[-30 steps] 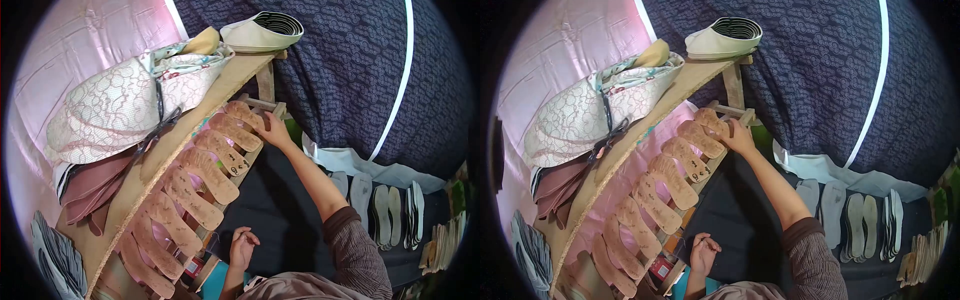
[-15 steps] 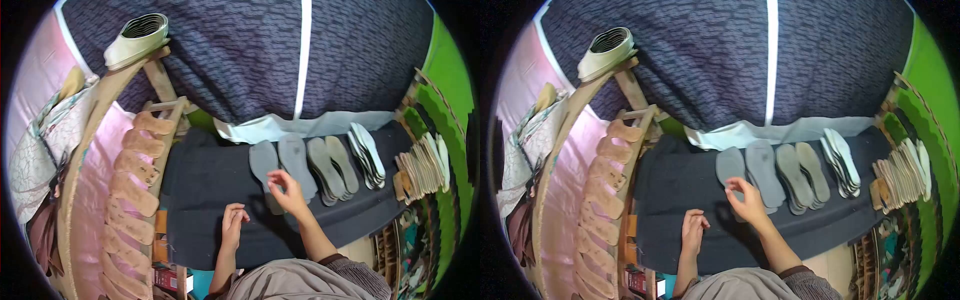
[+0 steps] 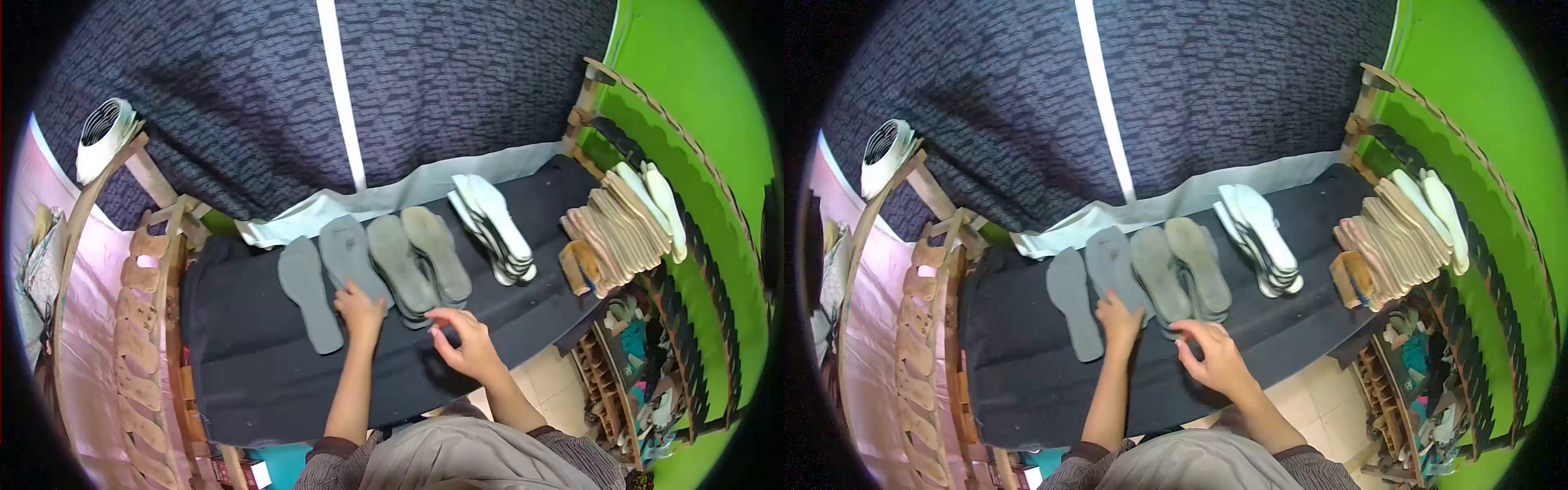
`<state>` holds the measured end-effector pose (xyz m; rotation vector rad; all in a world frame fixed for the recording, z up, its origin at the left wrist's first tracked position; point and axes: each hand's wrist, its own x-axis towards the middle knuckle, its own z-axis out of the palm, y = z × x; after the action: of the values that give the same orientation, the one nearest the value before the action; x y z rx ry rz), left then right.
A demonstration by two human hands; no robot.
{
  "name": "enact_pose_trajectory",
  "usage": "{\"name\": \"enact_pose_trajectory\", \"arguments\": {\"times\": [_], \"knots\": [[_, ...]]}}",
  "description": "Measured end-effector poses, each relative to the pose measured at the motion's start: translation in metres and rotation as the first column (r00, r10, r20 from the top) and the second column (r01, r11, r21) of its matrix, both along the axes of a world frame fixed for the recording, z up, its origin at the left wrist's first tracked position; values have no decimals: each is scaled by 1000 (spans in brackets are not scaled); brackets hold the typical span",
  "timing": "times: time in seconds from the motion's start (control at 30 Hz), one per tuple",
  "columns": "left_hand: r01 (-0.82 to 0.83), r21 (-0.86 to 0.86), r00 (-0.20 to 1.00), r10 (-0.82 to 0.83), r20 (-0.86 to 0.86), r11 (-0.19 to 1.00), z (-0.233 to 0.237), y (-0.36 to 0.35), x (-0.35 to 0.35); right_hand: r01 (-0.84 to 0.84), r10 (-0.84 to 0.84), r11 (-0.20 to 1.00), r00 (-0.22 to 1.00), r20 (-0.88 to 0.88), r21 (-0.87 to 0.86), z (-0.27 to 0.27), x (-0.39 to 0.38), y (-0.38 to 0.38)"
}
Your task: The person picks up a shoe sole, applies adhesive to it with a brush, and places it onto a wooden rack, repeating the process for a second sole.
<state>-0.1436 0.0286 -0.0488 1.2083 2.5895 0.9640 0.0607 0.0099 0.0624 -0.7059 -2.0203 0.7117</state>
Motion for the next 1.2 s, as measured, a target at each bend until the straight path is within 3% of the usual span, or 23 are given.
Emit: {"name": "enact_pose_trajectory", "arguments": {"times": [0.13,0.2,0.27,0.33,0.37,0.4,0.47,0.53,0.63,0.73,0.77,0.9,1.03,1.13,1.2], "knots": [[-183,11,983,182,37,983,-2,3,5,-41,41,997,999,-16,-65,0,65,25],[-245,83,970,245,10,966,-1,-3,2,-36,33,996,999,-36,-81,-1,96,39],[-270,276,947,307,-97,922,-10,-12,-1,-46,46,999,997,-68,4,-3,126,51],[-229,409,955,122,270,883,17,-28,14,-38,41,998,996,-82,49,-1,158,63],[-238,505,853,-70,518,830,48,-34,42,-46,55,995,994,-93,94,0,174,69],[-281,576,665,-277,693,767,78,-40,74,-29,38,996,995,-92,90,3,189,73],[-198,765,396,-664,634,612,83,-38,113,95,-91,975,995,-28,199,11,218,79],[-120,850,105,-845,524,513,79,-21,150,186,-217,945,972,89,269,17,249,86],[-145,776,-303,-774,556,614,57,15,200,388,-455,883,846,277,264,21,279,94],[-85,764,-640,-623,450,639,33,49,242,466,-477,875,783,399,132,-1,296,111],[-64,767,-693,-582,426,638,27,58,255,454,-455,884,786,419,110,-8,301,116],[-26,761,-718,-542,437,648,9,78,281,457,-450,887,819,355,68,-56,312,138],[59,750,-618,-566,545,659,0,81,283,429,-454,891,844,285,148,-63,317,151],[54,727,-549,-588,594,685,2,77,285,445,-463,885,873,155,137,-58,312,154],[44,762,-588,-601,542,646,2,77,284,587,-588,802,808,-25,107,-63,309,157]]}}
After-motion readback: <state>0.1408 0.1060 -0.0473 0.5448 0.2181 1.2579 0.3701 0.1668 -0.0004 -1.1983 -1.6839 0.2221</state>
